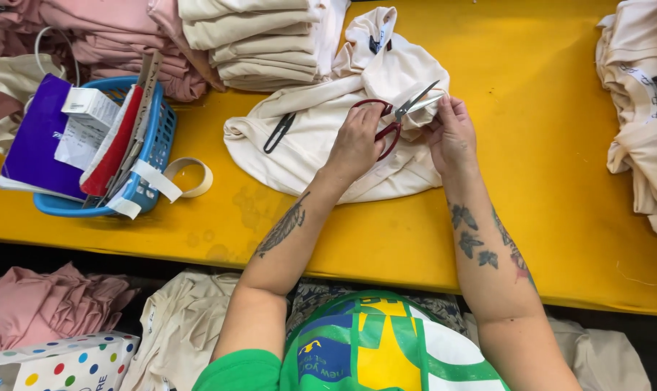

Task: Trimming loose threads from shirts using scissors and then folding them neatly on a work table.

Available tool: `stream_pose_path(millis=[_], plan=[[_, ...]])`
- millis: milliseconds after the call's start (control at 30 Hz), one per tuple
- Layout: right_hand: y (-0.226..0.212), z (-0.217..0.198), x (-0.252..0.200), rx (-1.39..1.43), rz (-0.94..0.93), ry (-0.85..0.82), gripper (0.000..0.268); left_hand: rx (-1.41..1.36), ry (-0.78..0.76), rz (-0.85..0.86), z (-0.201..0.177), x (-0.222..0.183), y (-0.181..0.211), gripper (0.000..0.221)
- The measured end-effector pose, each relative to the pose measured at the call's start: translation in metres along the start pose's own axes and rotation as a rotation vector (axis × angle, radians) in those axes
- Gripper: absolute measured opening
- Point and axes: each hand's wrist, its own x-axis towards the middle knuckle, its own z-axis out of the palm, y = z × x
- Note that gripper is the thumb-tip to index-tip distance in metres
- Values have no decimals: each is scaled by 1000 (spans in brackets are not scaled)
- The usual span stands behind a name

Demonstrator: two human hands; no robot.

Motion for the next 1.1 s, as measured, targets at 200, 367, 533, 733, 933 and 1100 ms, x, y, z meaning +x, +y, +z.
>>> stream_pose_path(millis=[200,367,533,733,933,1100], plan=[[-4,22,-14,-146,-68,64,16,32,0,55,4,-15,-5,63],[-22,49,-34,-6,-85,73,20,93,-61,75,-8,-15,2,61],[-28,53,-38,-29,-82,109,20,66,-56,16,-6,-17,2,59],[-27,51,-37,41,-60,116,21,-29,-78,4,2,-17,-1,57],[-24,49,-35,49,-61,91,20,-178,-194,-145,-7,-13,4,49],[-28,54,-37,20,-61,97,24,-292,-293,-317,-25,-7,18,29]])
